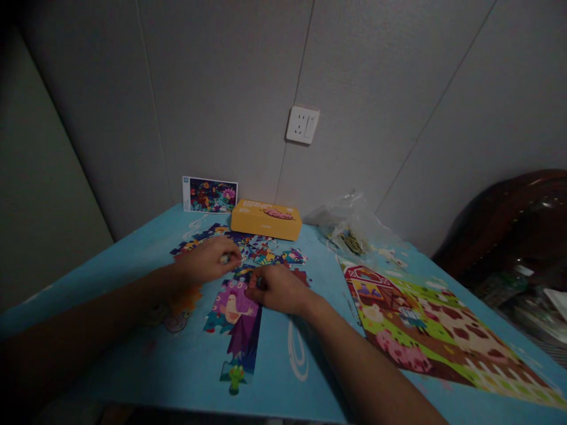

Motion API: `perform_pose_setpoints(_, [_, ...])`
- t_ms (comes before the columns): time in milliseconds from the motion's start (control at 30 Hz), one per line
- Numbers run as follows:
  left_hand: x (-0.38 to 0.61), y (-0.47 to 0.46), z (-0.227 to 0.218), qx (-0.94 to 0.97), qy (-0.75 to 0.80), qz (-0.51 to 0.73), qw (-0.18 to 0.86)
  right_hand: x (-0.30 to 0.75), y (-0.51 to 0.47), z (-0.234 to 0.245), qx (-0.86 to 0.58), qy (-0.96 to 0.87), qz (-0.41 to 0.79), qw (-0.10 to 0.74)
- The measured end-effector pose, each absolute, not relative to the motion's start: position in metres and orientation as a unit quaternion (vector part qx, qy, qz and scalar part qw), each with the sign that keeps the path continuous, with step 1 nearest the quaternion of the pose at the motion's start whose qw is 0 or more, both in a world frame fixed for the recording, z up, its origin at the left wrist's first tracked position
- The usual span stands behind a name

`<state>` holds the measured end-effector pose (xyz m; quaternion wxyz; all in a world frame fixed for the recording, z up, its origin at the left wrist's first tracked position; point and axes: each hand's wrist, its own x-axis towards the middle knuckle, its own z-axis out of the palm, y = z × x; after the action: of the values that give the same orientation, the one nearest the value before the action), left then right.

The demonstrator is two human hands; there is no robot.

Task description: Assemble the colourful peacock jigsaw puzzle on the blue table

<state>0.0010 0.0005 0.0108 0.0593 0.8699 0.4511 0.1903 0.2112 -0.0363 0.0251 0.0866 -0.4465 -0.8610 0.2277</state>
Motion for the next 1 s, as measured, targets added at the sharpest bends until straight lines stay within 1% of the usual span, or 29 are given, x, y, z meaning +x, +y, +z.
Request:
perform_pose_setpoints(67, [-0.013, 0.015, 0.009, 0.775, 0.585, 0.235, -0.042, 0.211, -0.036, 0.025, -0.446, -0.861, 0.229, 0.085])
perform_pose_setpoints(100, [-0.02, 0.022, 0.007, 0.732, 0.64, 0.227, -0.048, 0.211, -0.036, 0.024, -0.446, -0.861, 0.231, 0.083])
perform_pose_setpoints(133, [-0.028, 0.029, 0.004, 0.708, 0.675, 0.206, -0.031, 0.211, -0.036, 0.024, -0.447, -0.86, 0.232, 0.08])
perform_pose_setpoints(200, [-0.04, 0.04, -0.002, 0.704, 0.697, 0.134, 0.028, 0.212, -0.036, 0.023, -0.448, -0.86, 0.233, 0.08])
perform_pose_setpoints(233, [-0.044, 0.043, -0.004, 0.719, 0.685, 0.112, 0.04, 0.212, -0.036, 0.023, -0.447, -0.86, 0.231, 0.081])
perform_pose_setpoints(300, [-0.046, 0.048, -0.008, 0.745, 0.657, 0.113, 0.037, 0.212, -0.036, 0.023, -0.443, -0.863, 0.227, 0.087])
perform_pose_setpoints(433, [-0.041, 0.048, -0.009, 0.788, 0.591, 0.17, 0.03, 0.212, -0.036, 0.023, -0.441, -0.865, 0.223, 0.089])
perform_pose_setpoints(667, [-0.032, 0.044, -0.008, 0.831, 0.484, 0.255, 0.103, 0.211, -0.035, 0.022, -0.44, -0.864, 0.227, 0.088])
perform_pose_setpoints(767, [-0.029, 0.04, -0.002, 0.817, 0.494, 0.283, 0.088, 0.211, -0.036, 0.022, -0.447, -0.861, 0.228, 0.087])
perform_pose_setpoints(833, [-0.029, 0.036, 0.003, 0.801, 0.542, 0.249, 0.038, 0.211, -0.036, 0.022, -0.445, -0.862, 0.227, 0.084])
perform_pose_setpoints(900, [-0.032, 0.032, 0.007, 0.79, 0.591, 0.166, 0.003, 0.211, -0.036, 0.022, -0.439, -0.866, 0.222, 0.085])
perform_pose_setpoints(1000, [-0.035, 0.029, 0.01, 0.782, 0.619, 0.08, 0.008, 0.212, -0.035, 0.022, -0.434, -0.87, 0.218, 0.088])
